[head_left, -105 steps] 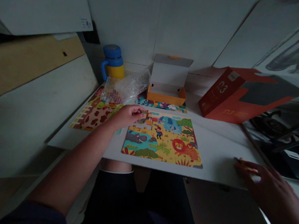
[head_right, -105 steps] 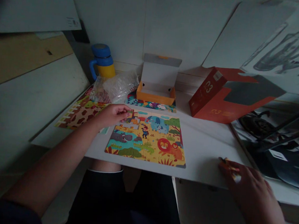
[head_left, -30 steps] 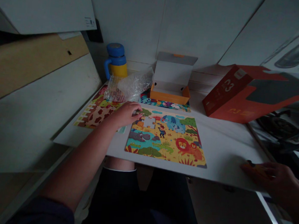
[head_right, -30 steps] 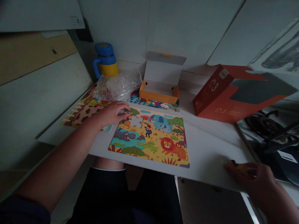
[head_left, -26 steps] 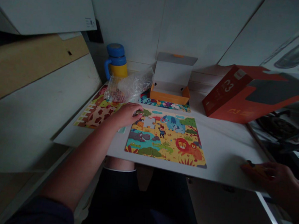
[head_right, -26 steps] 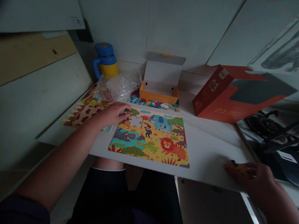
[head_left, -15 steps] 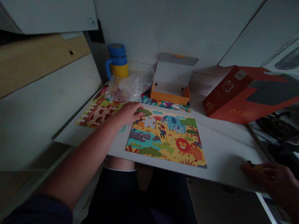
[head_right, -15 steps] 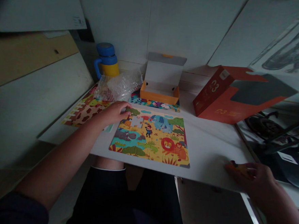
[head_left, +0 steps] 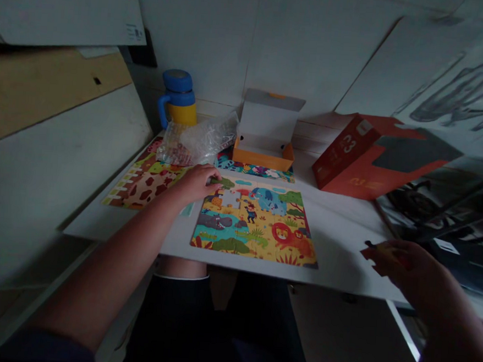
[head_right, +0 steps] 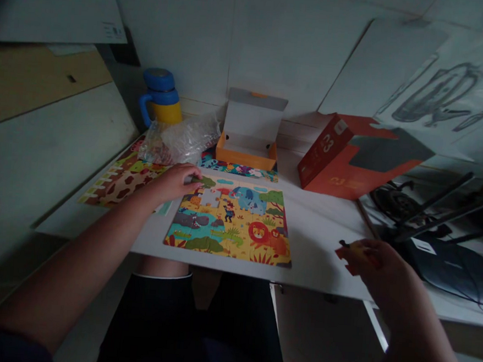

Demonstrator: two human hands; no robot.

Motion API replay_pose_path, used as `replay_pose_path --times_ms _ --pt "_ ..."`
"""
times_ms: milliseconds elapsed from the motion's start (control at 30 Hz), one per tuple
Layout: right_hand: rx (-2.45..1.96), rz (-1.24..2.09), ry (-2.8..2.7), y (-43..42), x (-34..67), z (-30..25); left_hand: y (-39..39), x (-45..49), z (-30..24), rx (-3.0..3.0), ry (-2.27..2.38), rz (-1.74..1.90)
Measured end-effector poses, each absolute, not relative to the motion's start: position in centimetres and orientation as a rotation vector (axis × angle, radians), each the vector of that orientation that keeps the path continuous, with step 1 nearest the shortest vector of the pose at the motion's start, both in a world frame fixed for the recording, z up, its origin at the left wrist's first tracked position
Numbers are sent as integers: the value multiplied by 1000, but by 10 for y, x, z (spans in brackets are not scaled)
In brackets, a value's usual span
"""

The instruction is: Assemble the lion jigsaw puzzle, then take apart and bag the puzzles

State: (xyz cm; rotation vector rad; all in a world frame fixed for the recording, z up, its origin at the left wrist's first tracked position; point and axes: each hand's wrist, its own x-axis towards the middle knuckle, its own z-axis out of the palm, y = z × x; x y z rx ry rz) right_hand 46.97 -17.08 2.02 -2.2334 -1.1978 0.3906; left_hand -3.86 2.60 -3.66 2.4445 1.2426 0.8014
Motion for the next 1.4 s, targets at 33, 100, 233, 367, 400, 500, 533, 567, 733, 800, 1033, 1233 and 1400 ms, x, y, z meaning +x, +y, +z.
replay_pose_path --times_ms 33,100,233,367,400,500,533,567,733,800,1033,1233,1400 --pt "-2103 570 -1276 -168 463 23 27 -39 -37 2453 1236 812" --pt "-1938 723 -1357 -159 446 25 28 -41 -39 2472 1232 821" --pt "-1679 986 -1603 -133 402 27 29 -42 -40 2479 1219 814" --pt "-1577 1058 -1902 -102 353 36 26 -41 -37 2467 1225 820" --pt "-1552 1035 -1967 -93 342 40 25 -40 -36 2464 1230 817" --pt "-1446 921 -2142 -66 309 50 22 -38 -32 2449 1233 814" --pt "-1407 856 -2176 -57 298 52 21 -38 -31 2444 1235 813" --pt "-1375 782 -2208 -49 287 52 20 -37 -30 2441 1239 808" --pt "-1269 582 -2181 -24 237 28 18 -37 -29 2448 1283 779" --pt "-1269 641 -2120 -24 224 12 19 -37 -30 2455 1285 775" --pt "-1254 720 -2092 -27 218 -15 22 -38 -35 2467 1292 773" --pt "-1238 733 -2107 -25 223 -19 20 -37 -33 2446 1306 762" --pt "-1225 671 -2164 -26 222 -16 19 -37 -33 2454 1292 770"
